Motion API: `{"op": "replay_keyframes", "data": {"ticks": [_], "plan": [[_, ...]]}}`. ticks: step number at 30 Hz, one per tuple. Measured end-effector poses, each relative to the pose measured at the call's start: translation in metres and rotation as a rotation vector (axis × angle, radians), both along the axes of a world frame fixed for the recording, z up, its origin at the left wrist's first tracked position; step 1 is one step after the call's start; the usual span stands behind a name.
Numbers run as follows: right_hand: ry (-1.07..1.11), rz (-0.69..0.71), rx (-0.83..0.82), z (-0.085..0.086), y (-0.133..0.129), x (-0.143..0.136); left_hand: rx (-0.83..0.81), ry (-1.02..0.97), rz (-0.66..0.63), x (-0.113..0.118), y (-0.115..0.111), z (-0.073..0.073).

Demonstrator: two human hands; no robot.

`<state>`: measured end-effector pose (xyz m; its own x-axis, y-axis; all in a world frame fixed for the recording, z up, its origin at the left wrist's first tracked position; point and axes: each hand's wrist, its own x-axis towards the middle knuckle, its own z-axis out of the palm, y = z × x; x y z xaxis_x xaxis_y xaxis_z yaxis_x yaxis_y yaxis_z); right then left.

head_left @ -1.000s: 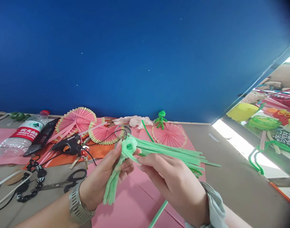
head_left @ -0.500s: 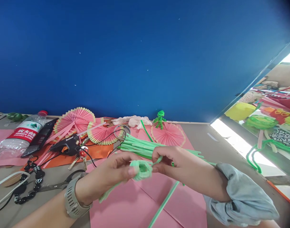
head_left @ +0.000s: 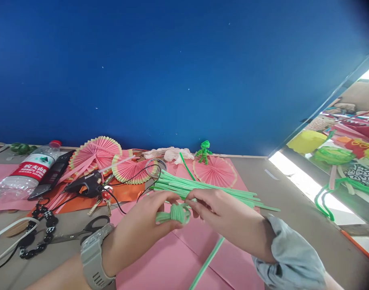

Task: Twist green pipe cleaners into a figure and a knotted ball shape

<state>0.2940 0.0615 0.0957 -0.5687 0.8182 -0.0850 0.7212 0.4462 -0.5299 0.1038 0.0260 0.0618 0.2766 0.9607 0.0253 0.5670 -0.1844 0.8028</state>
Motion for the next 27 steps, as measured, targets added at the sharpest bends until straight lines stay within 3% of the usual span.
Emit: {"op": "replay_keyframes", "data": {"ticks": [7,11,14,20,27], "plan": [[-0.097,-0.017,0.241,-0.005,-0.020,-0.015,0.088,-0.014,0.036,0.000,0.005,0.003],[-0.038,0.029,0.432,-0.013,-0.028,-0.021,0.159,-0.040,0.105,0.000,0.005,0.003],[0.019,0.032,0.524,-0.017,-0.030,-0.023,0.121,-0.042,0.140,-0.002,0.004,0.001],[0.194,0.020,0.589,-0.015,-0.030,-0.023,0.082,-0.096,0.098,0.000,0.003,0.002],[0.424,0.047,0.613,-0.016,-0.029,-0.023,0.044,-0.304,0.087,0.002,0.000,0.004]]}}
